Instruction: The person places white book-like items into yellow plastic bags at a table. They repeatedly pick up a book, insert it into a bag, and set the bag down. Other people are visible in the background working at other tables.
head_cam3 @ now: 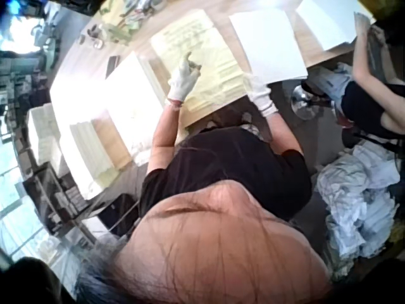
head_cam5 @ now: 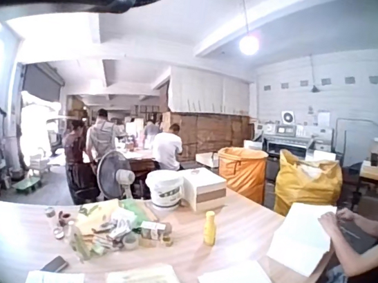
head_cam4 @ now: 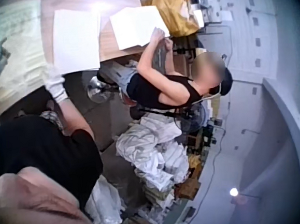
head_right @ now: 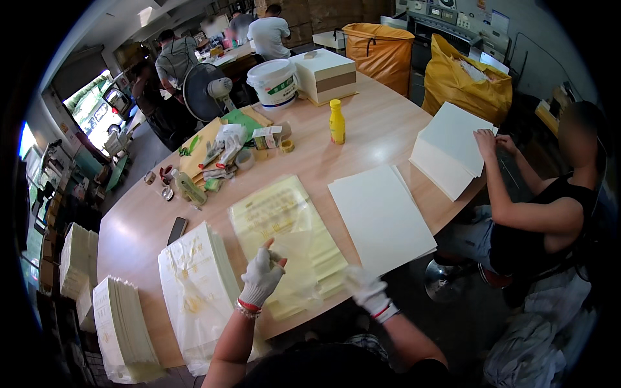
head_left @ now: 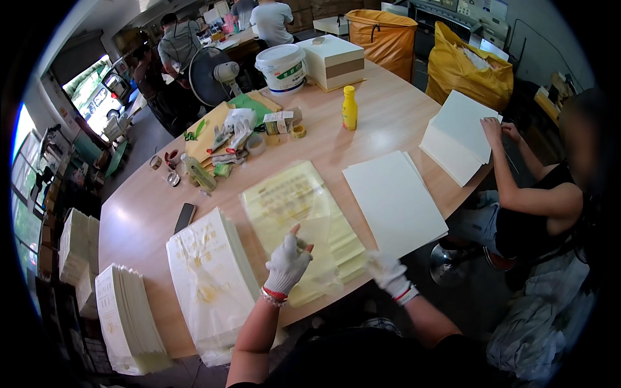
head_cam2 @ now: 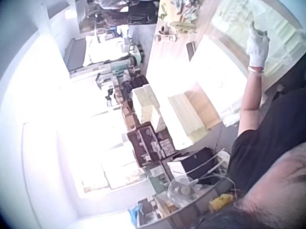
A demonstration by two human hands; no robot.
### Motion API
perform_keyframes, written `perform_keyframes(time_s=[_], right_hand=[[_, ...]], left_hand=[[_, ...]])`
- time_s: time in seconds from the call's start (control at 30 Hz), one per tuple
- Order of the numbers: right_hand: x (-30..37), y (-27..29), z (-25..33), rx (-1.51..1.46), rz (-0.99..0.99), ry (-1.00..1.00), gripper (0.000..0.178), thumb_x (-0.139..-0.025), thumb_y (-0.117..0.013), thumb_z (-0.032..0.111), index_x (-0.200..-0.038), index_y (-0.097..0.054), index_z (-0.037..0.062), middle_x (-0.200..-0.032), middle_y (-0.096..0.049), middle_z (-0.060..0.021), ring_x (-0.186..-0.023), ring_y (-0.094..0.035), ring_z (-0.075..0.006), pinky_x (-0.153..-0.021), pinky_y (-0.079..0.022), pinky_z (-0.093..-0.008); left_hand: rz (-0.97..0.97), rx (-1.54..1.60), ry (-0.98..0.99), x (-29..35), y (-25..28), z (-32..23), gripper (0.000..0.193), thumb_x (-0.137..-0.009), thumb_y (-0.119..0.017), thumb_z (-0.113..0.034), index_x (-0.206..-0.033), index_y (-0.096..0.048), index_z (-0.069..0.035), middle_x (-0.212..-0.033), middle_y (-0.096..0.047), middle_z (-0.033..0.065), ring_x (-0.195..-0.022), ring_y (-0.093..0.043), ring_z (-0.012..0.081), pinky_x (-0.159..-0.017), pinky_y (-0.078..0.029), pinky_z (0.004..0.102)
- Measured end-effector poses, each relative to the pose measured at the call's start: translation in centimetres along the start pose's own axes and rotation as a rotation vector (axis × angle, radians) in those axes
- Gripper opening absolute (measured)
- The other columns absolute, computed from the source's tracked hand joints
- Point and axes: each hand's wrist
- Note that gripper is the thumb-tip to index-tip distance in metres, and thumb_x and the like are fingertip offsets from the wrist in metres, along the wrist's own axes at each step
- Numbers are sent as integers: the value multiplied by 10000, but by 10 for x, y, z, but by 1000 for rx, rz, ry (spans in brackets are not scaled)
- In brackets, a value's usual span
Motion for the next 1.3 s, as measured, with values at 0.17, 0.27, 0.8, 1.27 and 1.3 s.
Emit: perform_keyframes(time_s=[0.17, 0.27, 0.8, 1.27, 1.3], right_hand=[[13, 27, -77, 459, -196, 106, 709, -707, -656, 481, -1214, -437, 37, -1045, -560, -194, -924, -553, -350, -796, -444, -425], [9, 37, -92, 167, -167, 10, 546, -762, -616, 458, -1099, -514, 40, -928, -591, -184, -819, -578, -346, -702, -466, -425], [114, 43, -75, -857, -116, -560, 447, -890, -466, 440, -1104, -538, 54, -1072, -560, -120, -1010, -522, -194, -895, -410, -382], [104, 39, 45, -103, -354, -4, 235, -719, -627, 112, -953, -611, 90, -972, -612, -158, -733, -631, -292, -627, -510, -332], [101, 41, 41, -7, -323, 194, 199, -718, -603, 127, -915, -630, 140, -1002, -612, -123, -674, -622, -298, -556, -501, -343]], left_hand=[[-532, -354, -391, 41, 9, -15, 584, -642, -698, -44, -1174, -459, -11, -1016, -557, 165, -915, -564, 345, -794, -471, 390], [-422, -97, -486, 69, -17, -28, 431, -652, -643, 30, -1063, -527, -26, -988, -570, 146, -922, -563, 316, -820, -456, 356], [892, 490, 273, 67, -107, -14, 521, -784, -566, -198, -1201, -399, 68, -1105, -524, 166, -970, -542, 233, -802, -456, 344], [-270, -411, 9, 38, 8, -27, 654, -704, -651, -263, -1259, -404, -21, -1312, -317, 279, -1180, -384, 388, -984, -277, 519], [-78, -147, 225, 25, 26, -24, 620, -719, -655, -272, -1236, -421, -22, -1268, -380, 265, -1124, -446, 357, -970, -311, 484]])
Point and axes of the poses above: each hand's wrist, its own x-axis away from the middle knuckle, its own y-axis out of the back of the hand, z = x × y
